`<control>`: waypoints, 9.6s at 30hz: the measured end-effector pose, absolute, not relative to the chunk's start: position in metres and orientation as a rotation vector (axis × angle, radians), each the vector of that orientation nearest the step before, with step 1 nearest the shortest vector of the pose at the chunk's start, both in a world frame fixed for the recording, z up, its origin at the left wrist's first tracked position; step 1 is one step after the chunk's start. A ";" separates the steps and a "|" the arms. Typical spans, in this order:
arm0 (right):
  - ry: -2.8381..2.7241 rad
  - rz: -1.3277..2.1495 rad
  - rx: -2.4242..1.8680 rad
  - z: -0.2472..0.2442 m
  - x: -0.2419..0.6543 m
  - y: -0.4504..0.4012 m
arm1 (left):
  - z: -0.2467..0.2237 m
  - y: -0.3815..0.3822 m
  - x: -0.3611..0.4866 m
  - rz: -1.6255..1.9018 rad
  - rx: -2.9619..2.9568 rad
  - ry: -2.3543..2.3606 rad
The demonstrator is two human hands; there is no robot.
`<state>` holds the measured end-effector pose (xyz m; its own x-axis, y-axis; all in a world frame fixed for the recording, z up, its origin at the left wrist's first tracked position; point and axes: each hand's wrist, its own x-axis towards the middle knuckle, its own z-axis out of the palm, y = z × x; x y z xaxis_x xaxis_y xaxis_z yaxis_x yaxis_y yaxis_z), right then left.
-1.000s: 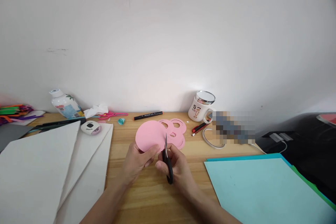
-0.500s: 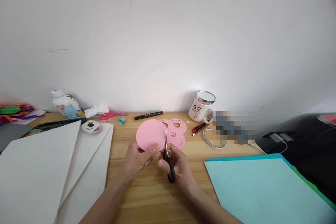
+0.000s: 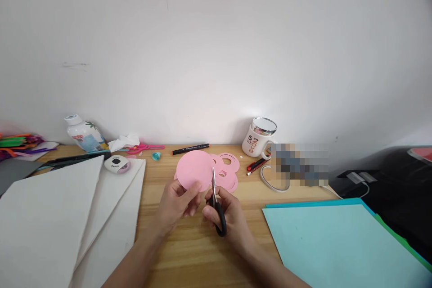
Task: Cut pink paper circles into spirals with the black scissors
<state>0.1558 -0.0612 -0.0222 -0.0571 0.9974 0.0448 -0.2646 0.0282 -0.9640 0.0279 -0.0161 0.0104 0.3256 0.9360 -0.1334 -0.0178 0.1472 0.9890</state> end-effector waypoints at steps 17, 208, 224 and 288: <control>-1.109 1.266 -0.890 -0.018 0.157 -0.060 | 0.008 -0.014 0.027 0.852 1.325 1.050; -1.107 1.292 -0.877 -0.018 0.156 -0.059 | 0.007 -0.012 0.024 0.873 1.167 1.004; -1.073 1.325 -0.917 -0.021 0.157 -0.060 | 0.007 -0.009 0.023 0.899 1.141 0.985; -1.055 1.349 -1.000 -0.024 0.152 -0.063 | 0.009 -0.010 0.023 0.886 1.028 0.886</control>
<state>0.1524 -0.0628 -0.0243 -0.0445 0.9990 0.0071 -0.2480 -0.0042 -0.9688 0.0228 -0.0102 0.0088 0.3727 0.9100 -0.1818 -0.1817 0.2636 0.9474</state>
